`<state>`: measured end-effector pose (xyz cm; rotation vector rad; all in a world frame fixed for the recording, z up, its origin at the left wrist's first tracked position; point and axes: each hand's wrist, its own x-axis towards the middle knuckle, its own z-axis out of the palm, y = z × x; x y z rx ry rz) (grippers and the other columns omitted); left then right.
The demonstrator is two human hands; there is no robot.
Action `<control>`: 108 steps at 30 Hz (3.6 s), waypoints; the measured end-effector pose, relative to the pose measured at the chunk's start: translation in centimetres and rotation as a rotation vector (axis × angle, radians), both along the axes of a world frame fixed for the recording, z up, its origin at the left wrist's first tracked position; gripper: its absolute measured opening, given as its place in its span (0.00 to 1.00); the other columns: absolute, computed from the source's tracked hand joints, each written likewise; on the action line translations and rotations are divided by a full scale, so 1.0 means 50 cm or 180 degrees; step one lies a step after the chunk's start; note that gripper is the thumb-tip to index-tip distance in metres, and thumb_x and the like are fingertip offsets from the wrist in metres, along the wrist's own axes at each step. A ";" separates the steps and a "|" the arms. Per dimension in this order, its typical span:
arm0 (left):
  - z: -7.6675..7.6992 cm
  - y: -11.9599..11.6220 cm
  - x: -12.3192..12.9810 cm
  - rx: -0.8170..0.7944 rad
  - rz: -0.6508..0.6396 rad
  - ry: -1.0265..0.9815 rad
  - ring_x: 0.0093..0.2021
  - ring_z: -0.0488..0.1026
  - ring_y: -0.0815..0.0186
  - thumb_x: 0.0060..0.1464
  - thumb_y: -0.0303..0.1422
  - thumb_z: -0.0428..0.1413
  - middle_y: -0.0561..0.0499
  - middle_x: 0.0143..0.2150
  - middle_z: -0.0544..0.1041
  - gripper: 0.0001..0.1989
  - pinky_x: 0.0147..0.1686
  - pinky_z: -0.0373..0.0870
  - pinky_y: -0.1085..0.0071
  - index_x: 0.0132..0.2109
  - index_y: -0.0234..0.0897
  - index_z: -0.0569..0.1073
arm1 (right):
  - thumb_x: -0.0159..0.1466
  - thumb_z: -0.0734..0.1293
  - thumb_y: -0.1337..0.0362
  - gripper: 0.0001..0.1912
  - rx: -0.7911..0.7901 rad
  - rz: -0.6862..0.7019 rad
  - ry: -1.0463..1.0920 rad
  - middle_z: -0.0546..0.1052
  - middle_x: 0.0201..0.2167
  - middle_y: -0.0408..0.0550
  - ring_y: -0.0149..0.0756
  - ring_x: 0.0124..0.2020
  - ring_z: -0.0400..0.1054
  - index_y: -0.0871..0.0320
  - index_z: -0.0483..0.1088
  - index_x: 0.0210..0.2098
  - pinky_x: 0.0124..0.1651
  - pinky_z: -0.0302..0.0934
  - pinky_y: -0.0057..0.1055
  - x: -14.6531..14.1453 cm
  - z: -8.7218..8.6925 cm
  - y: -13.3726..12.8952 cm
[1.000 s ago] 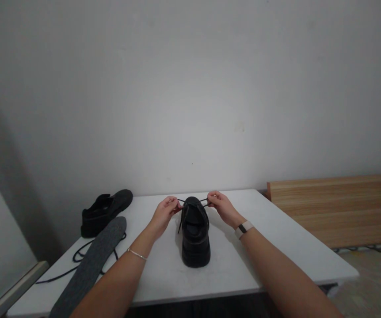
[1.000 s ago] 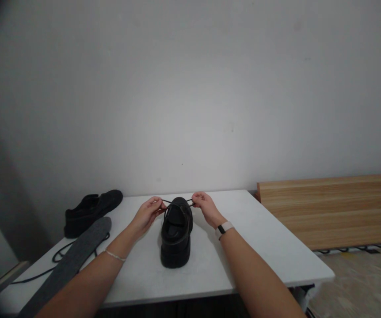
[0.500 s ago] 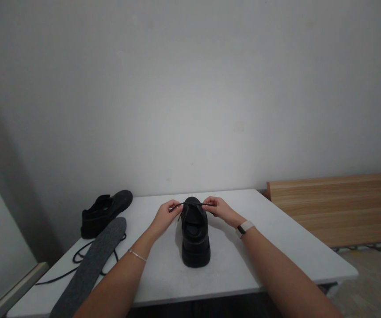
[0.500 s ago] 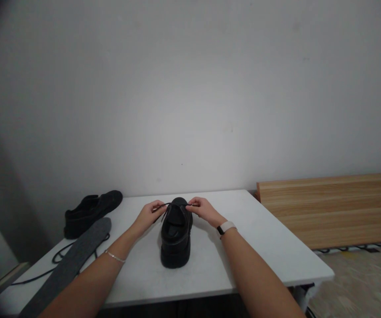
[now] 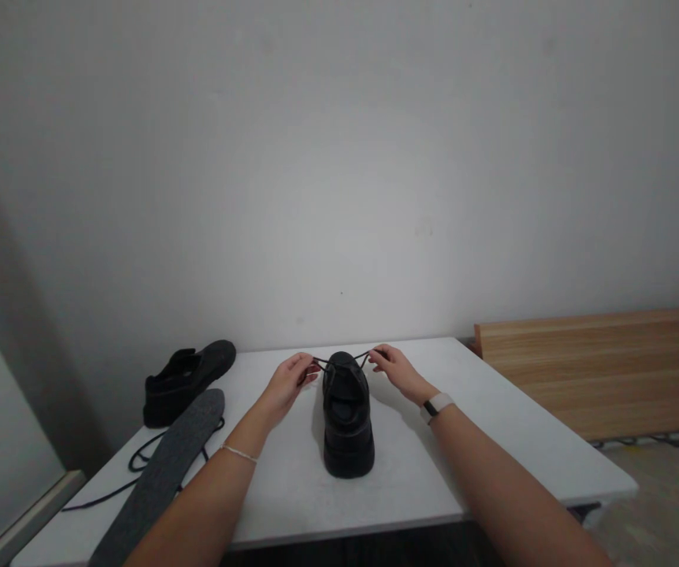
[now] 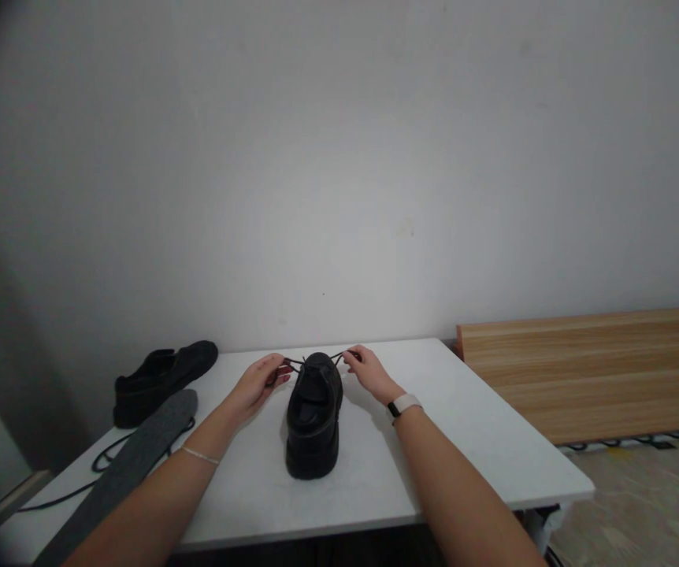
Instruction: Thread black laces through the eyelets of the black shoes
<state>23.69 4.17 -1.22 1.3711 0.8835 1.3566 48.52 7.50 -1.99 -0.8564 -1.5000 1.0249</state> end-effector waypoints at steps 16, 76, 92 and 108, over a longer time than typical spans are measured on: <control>0.029 -0.012 -0.013 0.0030 -0.0294 -0.0731 0.19 0.53 0.75 0.51 0.54 0.54 0.57 0.21 0.59 0.24 0.16 0.49 0.78 0.27 0.35 0.70 | 0.57 0.61 0.38 0.25 -0.0154 0.0220 0.1026 0.67 0.20 0.42 0.30 0.18 0.58 0.55 0.63 0.29 0.22 0.56 0.29 0.016 0.042 -0.021; 0.001 0.031 -0.021 0.0587 0.1691 0.0265 0.29 0.70 0.65 0.46 0.43 0.58 0.49 0.30 0.73 0.16 0.29 0.67 0.70 0.35 0.35 0.70 | 0.54 0.67 0.60 0.10 0.0828 -0.1383 0.0208 0.70 0.24 0.42 0.31 0.24 0.61 0.58 0.69 0.33 0.27 0.55 0.27 -0.002 0.011 -0.006; -0.009 0.011 -0.011 0.0217 0.0273 0.1185 0.19 0.58 0.71 0.38 0.46 0.64 0.58 0.14 0.61 0.20 0.21 0.51 0.74 0.18 0.34 0.70 | 0.56 0.63 0.40 0.26 0.0099 -0.1032 0.1652 0.67 0.16 0.39 0.25 0.13 0.56 0.60 0.68 0.31 0.14 0.50 0.23 0.019 0.013 0.006; 0.187 -0.121 -0.032 0.0190 -0.0471 -0.1612 0.18 0.56 0.77 0.52 0.38 0.60 0.59 0.21 0.58 0.14 0.15 0.56 0.81 0.28 0.37 0.64 | 0.56 0.67 0.55 0.12 0.0127 -0.0355 0.1512 0.67 0.19 0.38 0.25 0.16 0.58 0.59 0.68 0.31 0.17 0.52 0.23 -0.029 0.065 -0.055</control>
